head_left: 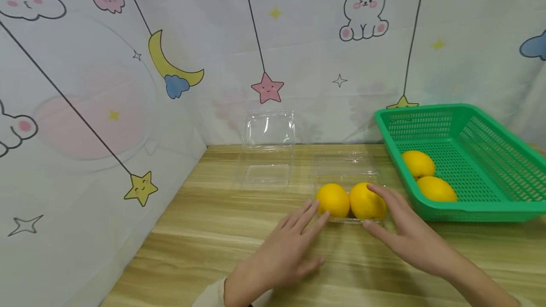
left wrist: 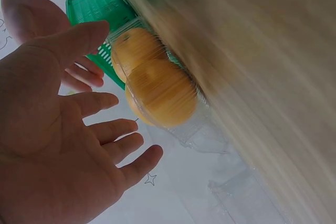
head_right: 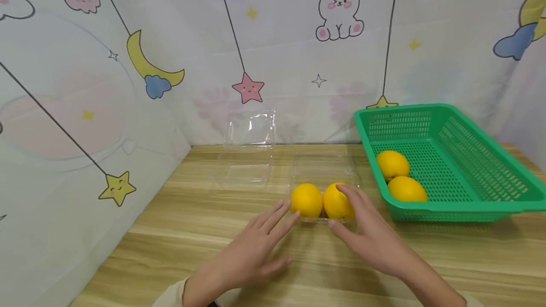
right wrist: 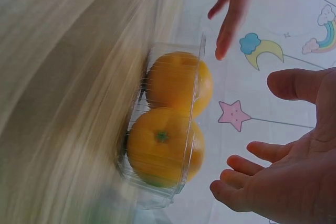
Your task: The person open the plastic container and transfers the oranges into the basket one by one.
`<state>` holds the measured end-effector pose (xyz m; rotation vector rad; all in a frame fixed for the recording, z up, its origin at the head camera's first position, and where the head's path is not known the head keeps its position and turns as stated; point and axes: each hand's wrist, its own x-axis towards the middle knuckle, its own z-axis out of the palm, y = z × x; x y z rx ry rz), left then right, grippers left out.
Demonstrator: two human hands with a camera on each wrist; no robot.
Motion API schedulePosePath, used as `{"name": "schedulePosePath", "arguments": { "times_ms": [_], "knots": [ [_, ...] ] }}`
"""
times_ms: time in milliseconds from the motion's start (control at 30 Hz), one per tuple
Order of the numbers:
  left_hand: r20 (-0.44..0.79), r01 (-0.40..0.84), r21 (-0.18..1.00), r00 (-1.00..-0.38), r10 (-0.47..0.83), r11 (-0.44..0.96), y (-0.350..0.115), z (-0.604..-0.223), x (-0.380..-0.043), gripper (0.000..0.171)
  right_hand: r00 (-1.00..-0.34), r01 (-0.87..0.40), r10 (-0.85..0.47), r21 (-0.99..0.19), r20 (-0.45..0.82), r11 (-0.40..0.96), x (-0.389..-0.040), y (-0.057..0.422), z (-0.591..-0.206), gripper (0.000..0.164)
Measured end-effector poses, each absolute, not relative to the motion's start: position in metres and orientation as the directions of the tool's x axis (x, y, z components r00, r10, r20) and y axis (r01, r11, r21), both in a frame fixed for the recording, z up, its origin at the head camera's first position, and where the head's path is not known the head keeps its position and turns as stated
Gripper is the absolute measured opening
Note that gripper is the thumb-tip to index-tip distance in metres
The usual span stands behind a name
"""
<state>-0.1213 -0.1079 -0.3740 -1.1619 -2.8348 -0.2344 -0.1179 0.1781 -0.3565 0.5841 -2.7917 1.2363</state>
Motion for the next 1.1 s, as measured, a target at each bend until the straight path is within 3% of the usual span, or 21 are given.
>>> {"name": "schedulePosePath", "arguments": {
  "times_ms": [233, 700, 1100],
  "knots": [
    [0.109, 0.716, 0.109, -0.698, 0.708, 0.689, -0.108, -0.377, -0.12, 0.084, -0.918, -0.385, -0.328, -0.703, 0.224, 0.598, -0.13, 0.171, -0.355, 0.057],
    [0.105, 0.714, 0.065, -0.7, 0.707, 0.697, -0.107, -0.375, -0.126, 0.081, -0.874, -0.485, -0.365, -0.601, 0.32, 0.635, -0.168, 0.137, -0.352, 0.051],
    [0.033, 0.711, 0.017, -0.703, 0.71, 0.703, -0.103, -0.372, -0.128, 0.08, -0.856, -0.514, -0.452, -0.501, 0.25, 0.697, -0.184, 0.132, -0.368, 0.053]
  ]
}}
